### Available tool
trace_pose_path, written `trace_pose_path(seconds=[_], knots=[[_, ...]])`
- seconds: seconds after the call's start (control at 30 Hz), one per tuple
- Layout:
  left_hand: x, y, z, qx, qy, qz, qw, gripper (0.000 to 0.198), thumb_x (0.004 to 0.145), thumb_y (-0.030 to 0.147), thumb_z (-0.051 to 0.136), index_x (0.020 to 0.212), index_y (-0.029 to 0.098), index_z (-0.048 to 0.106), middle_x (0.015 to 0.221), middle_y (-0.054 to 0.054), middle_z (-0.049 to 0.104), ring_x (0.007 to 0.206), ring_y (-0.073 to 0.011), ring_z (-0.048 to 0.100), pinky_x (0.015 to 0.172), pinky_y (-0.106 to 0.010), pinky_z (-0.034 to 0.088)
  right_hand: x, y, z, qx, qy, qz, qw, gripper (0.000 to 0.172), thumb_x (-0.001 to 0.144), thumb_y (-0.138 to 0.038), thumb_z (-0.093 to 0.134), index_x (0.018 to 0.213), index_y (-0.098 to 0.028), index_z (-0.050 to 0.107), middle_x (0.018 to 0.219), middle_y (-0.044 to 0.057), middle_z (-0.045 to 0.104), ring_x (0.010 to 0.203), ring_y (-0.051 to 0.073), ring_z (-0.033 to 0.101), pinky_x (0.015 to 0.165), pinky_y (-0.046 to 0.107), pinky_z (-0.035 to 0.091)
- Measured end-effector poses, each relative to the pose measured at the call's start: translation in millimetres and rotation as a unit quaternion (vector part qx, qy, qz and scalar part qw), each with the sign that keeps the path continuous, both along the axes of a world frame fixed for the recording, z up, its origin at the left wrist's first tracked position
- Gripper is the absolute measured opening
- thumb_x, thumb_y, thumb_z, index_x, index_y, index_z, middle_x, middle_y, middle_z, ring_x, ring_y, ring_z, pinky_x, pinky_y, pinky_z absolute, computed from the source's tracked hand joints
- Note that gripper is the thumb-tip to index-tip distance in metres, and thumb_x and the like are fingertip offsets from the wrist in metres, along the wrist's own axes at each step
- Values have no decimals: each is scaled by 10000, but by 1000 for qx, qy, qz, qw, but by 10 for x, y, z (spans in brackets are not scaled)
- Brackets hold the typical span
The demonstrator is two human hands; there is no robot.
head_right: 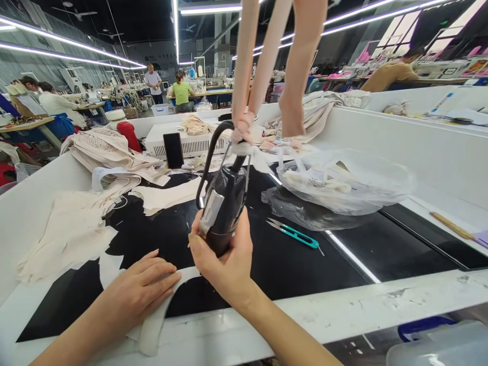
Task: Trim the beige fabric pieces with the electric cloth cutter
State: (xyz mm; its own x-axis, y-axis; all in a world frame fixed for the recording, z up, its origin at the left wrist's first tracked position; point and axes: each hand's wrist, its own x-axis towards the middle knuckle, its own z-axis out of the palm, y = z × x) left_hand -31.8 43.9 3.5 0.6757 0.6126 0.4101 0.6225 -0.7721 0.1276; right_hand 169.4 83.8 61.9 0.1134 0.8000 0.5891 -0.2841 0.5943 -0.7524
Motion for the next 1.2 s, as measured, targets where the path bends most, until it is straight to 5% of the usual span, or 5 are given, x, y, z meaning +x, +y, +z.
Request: trace_pose_path(seconds=[0.7,1.2], knots=[[47,-5,-12,-4,-15,-2,1000,225,1044,165,429,1184,156,605,1041,-58,683,964,-184,672,1058,-504,505,-234,127,-68,-6,32,57,998,311,861,-315,741,1068,-276,512,843,-47,639,594,108,615,526,246,536],[52,-15,9,-7,-29,-2,1000,204,1045,162,436,1156,160,607,1035,-42,675,944,-176,658,1062,-502,499,-96,156,-43,9,19,26,999,256,873,-225,697,1075,-273,547,826,-47,644,593,113,609,544,264,540]])
